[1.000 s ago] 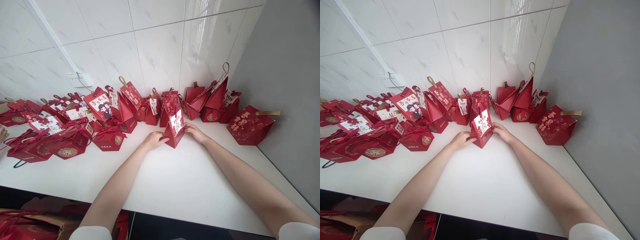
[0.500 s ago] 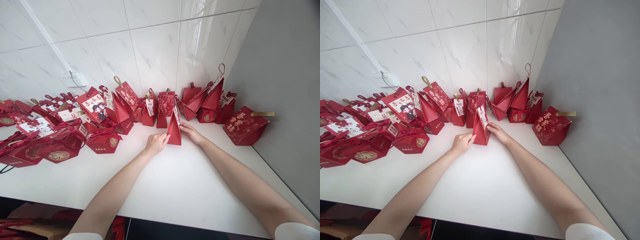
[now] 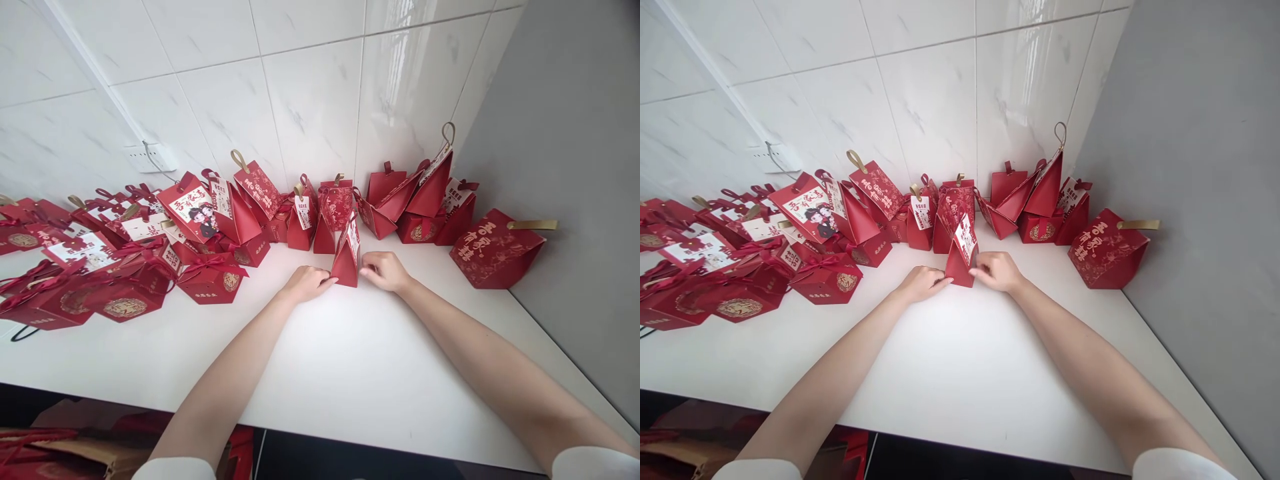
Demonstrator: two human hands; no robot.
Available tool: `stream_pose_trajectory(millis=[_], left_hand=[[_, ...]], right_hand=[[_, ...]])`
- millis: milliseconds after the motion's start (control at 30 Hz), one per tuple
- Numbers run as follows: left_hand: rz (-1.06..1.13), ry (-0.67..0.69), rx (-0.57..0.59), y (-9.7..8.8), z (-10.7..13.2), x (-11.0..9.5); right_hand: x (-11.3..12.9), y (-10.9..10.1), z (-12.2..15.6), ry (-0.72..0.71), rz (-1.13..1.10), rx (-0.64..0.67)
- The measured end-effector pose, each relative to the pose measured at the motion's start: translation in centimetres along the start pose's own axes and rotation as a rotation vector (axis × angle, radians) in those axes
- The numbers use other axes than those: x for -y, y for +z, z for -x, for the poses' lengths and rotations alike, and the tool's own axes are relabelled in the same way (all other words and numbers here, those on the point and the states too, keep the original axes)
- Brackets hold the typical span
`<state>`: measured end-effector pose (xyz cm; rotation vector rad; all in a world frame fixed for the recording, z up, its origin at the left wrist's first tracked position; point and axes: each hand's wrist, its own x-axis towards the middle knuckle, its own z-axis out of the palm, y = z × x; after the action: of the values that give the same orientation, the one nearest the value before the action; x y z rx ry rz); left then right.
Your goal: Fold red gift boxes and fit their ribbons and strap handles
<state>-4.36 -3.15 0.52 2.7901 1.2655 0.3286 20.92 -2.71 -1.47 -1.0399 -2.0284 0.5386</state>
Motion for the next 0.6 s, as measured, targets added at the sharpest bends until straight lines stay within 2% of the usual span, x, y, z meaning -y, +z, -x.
stream_pose_trajectory(millis=[67,167,367,600], left_hand=[[0.003,0.01,-0.006,0.0,0.0,-0.2],[0.006,-0.008,-0.003,-0.1,0.0,-0.3],[0.009,-0.052,0.017,0.0,-0.1,-0.3],[0.004,-0.046,0.035,-0.2,-0.1,-0.2]], right_hand=[[0.9,0.4,0.3,-0.047,0.235,0.085],[2.2,1.3,0.5,0.002,0.492,0.082],[3.2,2.4,0.8,0.126,0.515,0.085],[3.2,2.4,1.0,0.136,0.476,0.155]])
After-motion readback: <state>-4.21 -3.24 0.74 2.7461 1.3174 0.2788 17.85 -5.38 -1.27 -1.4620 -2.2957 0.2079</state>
